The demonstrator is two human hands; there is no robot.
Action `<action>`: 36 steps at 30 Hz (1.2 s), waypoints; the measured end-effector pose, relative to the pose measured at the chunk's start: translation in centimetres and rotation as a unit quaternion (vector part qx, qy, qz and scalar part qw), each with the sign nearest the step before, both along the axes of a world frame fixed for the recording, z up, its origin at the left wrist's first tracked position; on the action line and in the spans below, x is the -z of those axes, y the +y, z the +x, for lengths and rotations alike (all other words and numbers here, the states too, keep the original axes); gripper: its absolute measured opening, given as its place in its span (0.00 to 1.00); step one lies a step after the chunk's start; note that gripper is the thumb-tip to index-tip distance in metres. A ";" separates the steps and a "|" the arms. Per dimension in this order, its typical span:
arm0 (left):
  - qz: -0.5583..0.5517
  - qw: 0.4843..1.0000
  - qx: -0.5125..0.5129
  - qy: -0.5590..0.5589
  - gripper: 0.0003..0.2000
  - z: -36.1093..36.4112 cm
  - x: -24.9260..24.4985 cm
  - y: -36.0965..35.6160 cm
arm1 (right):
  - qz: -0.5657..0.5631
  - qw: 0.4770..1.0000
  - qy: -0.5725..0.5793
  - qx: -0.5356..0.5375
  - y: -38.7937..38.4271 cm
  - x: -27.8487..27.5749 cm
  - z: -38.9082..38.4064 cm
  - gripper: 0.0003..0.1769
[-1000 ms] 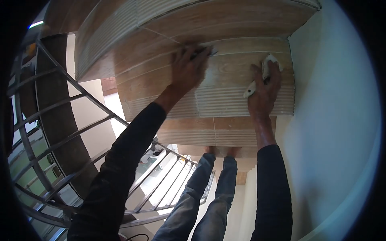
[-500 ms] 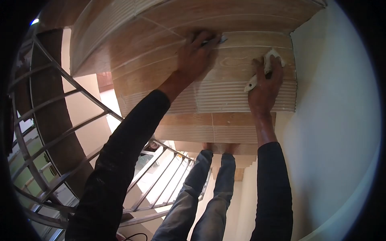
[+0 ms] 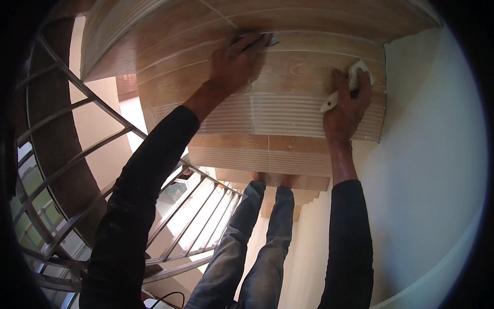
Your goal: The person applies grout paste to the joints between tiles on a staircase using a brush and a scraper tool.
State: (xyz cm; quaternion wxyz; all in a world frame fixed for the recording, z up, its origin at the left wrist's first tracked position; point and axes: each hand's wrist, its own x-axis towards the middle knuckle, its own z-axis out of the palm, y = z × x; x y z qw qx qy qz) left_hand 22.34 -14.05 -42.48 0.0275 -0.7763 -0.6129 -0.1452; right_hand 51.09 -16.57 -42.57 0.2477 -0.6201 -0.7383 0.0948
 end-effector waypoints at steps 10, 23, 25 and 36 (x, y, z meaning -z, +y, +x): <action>0.019 0.995 0.079 -0.056 0.18 4.4 0.3 1.8 | -0.009 1.000 -0.021 -0.005 0.3 -0.5 -0.3 0.34; 0.023 0.993 -0.107 -0.032 0.26 -3.7 -0.2 -2.8 | -0.007 1.000 -0.025 0.001 0.3 -0.6 -0.4 0.33; 0.016 0.993 -0.108 -0.046 0.26 -3.5 -0.3 -3.4 | -0.001 0.999 -0.047 0.001 0.3 -0.3 -0.4 0.33; 0.068 0.987 -0.025 -0.144 0.19 4.7 0.7 0.0 | 0.028 0.999 -0.036 -0.022 0.2 0.3 0.2 0.35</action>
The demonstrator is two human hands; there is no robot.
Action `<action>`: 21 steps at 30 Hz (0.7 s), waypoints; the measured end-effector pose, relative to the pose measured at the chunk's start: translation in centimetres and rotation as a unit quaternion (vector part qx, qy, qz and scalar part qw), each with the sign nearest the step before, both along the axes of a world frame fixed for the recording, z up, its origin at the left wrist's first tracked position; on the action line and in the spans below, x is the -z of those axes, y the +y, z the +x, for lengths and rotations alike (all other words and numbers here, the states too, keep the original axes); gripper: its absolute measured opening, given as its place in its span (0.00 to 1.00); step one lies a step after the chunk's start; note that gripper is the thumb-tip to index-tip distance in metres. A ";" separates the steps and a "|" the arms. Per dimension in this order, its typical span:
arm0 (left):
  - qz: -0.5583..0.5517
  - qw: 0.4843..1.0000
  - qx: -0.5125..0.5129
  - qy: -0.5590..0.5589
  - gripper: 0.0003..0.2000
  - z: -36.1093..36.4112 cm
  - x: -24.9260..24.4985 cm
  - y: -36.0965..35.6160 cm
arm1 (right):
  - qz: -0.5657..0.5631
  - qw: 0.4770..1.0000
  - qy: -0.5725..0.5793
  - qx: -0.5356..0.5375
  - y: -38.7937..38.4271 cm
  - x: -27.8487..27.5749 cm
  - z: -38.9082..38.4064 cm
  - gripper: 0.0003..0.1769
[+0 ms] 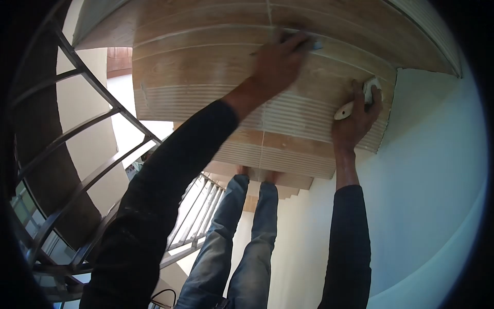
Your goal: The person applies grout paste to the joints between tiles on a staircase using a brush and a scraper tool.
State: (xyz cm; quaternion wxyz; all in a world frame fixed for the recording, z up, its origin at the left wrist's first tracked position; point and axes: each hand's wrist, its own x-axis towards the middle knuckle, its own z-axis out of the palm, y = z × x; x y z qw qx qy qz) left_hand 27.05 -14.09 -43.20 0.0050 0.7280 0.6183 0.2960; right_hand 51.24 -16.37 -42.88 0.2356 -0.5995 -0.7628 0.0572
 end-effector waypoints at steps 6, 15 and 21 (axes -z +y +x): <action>-0.052 0.994 -0.060 0.079 0.26 -11.9 -0.5 -3.6 | 0.009 1.000 0.004 0.016 0.4 0.1 -0.4 0.34; -0.009 0.990 -0.057 0.132 0.20 -14.2 0.6 -4.3 | 0.000 1.000 0.009 0.001 0.3 0.2 -0.2 0.38; -0.055 0.989 -0.128 0.048 0.26 -13.4 -0.6 -4.7 | -0.003 1.000 -0.004 0.007 0.1 -0.5 -0.5 0.38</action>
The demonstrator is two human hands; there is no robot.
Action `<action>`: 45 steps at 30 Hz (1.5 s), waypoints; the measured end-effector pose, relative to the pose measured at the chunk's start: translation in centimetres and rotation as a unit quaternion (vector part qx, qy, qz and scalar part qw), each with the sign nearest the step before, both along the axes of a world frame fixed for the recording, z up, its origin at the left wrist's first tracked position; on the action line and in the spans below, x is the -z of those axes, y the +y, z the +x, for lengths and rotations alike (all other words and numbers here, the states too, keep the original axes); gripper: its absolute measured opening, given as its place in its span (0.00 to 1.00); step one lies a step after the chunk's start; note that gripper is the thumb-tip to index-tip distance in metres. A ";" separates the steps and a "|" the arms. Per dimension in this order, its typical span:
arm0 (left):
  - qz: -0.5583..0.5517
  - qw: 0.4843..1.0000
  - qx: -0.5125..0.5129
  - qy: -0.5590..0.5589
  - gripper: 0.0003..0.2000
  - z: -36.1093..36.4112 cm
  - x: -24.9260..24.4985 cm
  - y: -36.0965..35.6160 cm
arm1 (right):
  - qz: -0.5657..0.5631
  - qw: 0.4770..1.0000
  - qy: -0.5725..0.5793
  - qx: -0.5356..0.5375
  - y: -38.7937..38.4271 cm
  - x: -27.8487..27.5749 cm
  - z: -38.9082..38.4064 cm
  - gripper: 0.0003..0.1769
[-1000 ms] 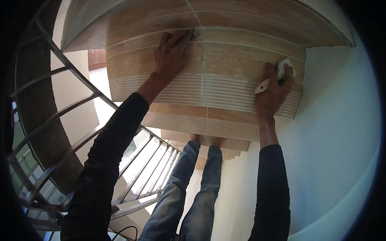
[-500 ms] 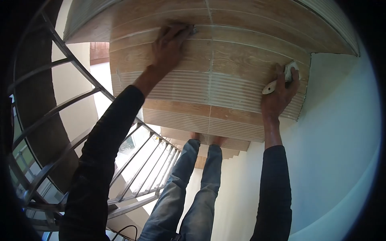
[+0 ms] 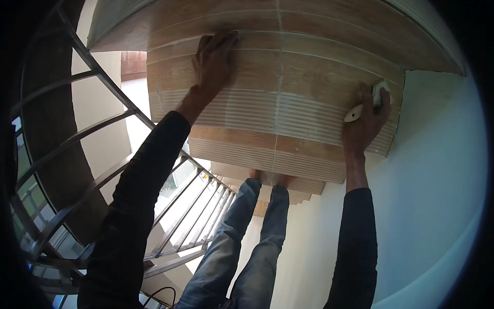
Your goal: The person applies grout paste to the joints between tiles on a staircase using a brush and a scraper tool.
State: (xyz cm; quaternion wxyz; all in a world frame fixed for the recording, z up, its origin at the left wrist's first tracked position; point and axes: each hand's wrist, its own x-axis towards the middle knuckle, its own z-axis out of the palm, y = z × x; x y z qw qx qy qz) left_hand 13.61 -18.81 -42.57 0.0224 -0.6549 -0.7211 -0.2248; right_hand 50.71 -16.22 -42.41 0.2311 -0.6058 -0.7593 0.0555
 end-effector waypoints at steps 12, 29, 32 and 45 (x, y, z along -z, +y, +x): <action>0.056 0.988 0.141 -0.037 0.21 7.3 1.6 0.7 | 0.017 1.000 0.000 -0.012 0.1 0.3 0.0 0.35; -0.058 0.977 0.165 -0.121 0.21 10.4 -1.4 -5.5 | -0.023 1.000 -0.020 0.008 -0.1 0.3 0.0 0.44; 0.002 0.988 0.065 -0.143 0.21 5.4 -1.5 -6.8 | -0.004 1.000 -0.031 0.004 -0.1 0.0 -0.1 0.43; -0.001 0.972 -0.218 -0.085 0.18 -2.1 0.0 -10.8 | 0.089 0.995 0.042 0.016 0.4 0.5 0.0 0.23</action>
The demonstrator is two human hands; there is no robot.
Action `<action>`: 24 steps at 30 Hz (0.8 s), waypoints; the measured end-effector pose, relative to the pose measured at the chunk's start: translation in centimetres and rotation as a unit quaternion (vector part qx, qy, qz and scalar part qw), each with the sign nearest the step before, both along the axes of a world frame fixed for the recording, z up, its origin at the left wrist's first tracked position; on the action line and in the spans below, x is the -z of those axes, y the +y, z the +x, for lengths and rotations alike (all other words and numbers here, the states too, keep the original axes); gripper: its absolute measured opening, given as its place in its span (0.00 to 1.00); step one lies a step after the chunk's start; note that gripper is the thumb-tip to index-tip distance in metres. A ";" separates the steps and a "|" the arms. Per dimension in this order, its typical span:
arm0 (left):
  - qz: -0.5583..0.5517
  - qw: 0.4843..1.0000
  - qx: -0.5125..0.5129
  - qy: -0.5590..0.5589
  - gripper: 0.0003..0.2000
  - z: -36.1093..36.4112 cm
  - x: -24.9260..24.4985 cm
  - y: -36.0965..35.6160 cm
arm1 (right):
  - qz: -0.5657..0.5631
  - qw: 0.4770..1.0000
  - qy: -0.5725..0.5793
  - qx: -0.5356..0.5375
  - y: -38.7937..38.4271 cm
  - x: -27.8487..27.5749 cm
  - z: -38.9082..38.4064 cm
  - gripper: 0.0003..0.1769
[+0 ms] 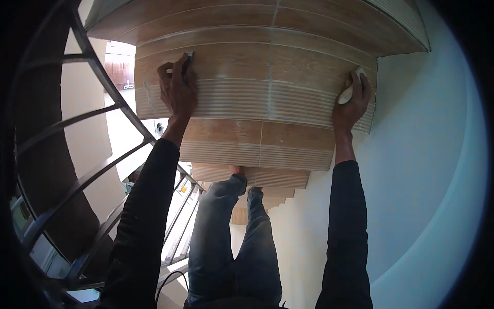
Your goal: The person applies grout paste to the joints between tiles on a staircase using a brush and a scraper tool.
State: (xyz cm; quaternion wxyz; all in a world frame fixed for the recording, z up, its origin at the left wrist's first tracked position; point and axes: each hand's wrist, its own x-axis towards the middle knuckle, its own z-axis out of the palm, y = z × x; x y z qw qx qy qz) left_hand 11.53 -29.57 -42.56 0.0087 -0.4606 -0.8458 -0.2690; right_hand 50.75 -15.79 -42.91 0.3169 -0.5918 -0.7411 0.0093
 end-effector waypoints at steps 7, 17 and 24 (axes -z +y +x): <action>0.002 1.000 0.019 0.018 0.17 -0.2 0.6 -0.7 | -0.087 0.925 0.351 0.119 -3.7 -5.2 2.8 0.16; -0.017 0.999 0.006 0.046 0.15 -0.1 0.8 -0.1 | -0.286 0.802 0.523 -0.027 -11.1 -4.1 -12.3 0.20; 0.028 0.999 0.030 0.017 0.12 1.0 -1.2 -0.4 | -0.272 0.744 0.605 0.084 -12.5 -4.1 -1.0 0.20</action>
